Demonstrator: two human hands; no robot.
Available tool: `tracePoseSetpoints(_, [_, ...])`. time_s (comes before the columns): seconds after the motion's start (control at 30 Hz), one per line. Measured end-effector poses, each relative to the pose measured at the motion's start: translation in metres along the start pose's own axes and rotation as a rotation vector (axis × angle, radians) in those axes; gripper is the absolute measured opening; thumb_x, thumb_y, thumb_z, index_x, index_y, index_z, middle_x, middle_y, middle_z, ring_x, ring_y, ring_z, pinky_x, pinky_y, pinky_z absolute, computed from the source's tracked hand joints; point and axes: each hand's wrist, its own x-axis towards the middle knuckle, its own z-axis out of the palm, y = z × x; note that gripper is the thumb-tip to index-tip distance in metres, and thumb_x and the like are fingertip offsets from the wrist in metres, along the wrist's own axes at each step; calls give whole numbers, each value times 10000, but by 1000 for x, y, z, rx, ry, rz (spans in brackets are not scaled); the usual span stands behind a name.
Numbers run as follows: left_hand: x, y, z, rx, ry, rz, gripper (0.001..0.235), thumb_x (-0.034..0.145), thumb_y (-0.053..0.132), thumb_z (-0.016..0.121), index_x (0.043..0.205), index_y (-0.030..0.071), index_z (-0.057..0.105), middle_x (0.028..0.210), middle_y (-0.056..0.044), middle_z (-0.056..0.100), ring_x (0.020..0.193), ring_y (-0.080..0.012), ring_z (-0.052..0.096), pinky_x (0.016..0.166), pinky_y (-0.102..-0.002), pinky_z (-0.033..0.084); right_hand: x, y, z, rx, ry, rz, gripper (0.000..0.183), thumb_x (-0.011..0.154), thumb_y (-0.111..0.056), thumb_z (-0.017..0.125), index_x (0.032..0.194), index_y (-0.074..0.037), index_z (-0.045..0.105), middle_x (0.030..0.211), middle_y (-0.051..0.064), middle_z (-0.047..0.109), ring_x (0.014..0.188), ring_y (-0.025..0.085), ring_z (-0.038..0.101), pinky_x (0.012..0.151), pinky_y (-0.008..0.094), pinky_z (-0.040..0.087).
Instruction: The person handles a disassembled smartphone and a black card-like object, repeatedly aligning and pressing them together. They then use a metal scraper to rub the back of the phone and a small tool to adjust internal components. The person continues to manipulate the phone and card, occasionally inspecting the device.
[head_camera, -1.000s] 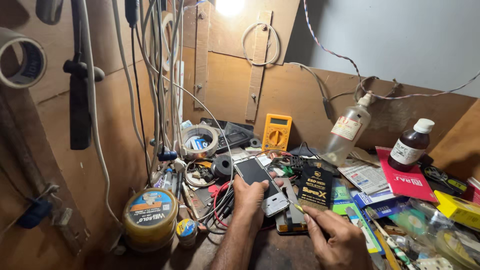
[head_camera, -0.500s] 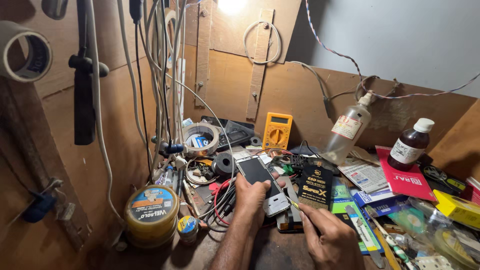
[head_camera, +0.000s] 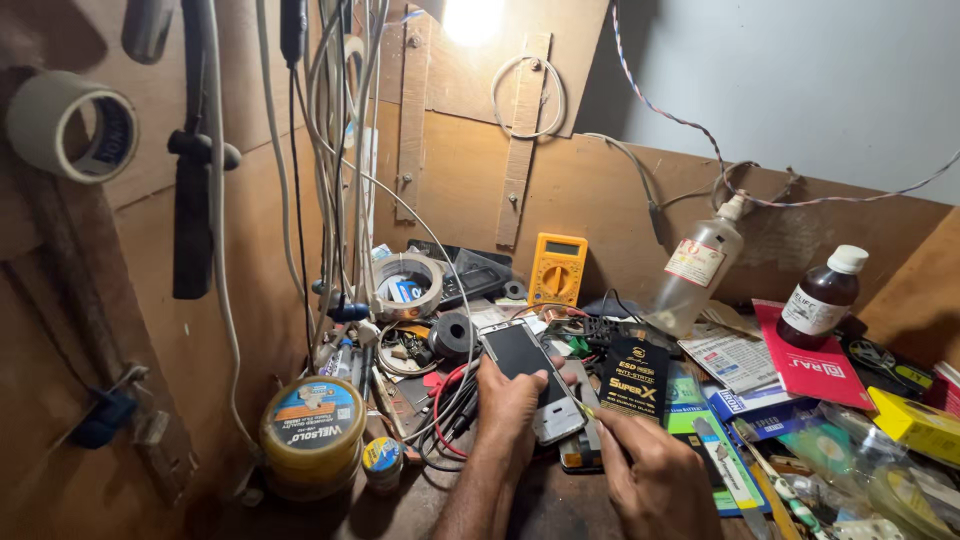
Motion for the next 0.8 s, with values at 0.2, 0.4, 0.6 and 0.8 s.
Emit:
tracePoseSetpoints(0.2, [-2,8,2,-1,33,22,567,793,-178,448,1314,45,459,1060,-227,718,769,-327,748,621,-453,658,2,-6,0,-81,-30,28,230,862,-152,695,1064,-74,776,930,162,780,832,300,791,733,397,612])
tracePoseSetpoints(0.4, [-2,4,1,0,18,9,603,785,-181,435,1336,64,445,1068,-223,717,791,-315,764,641,-442,666,-6,0,4,-121,-44,122,288,873,-201,718,1145,-129,780,932,156,779,832,304,788,736,405,618])
tracePoseSetpoints(0.6, [-4,5,1,15,-2,44,607,788,-176,451,1351,51,448,1069,-234,719,789,-321,755,633,-436,654,-2,-3,6,-55,-16,123,252,888,-177,703,1115,-102,781,970,174,780,876,293,792,743,394,618])
tracePoseSetpoints(0.8, [-6,7,4,-2,43,-11,611,787,-183,438,1349,57,417,1069,-218,712,796,-325,765,629,-442,669,-14,14,6,36,111,45,224,861,-155,723,1057,-75,794,944,166,799,865,237,813,734,353,629])
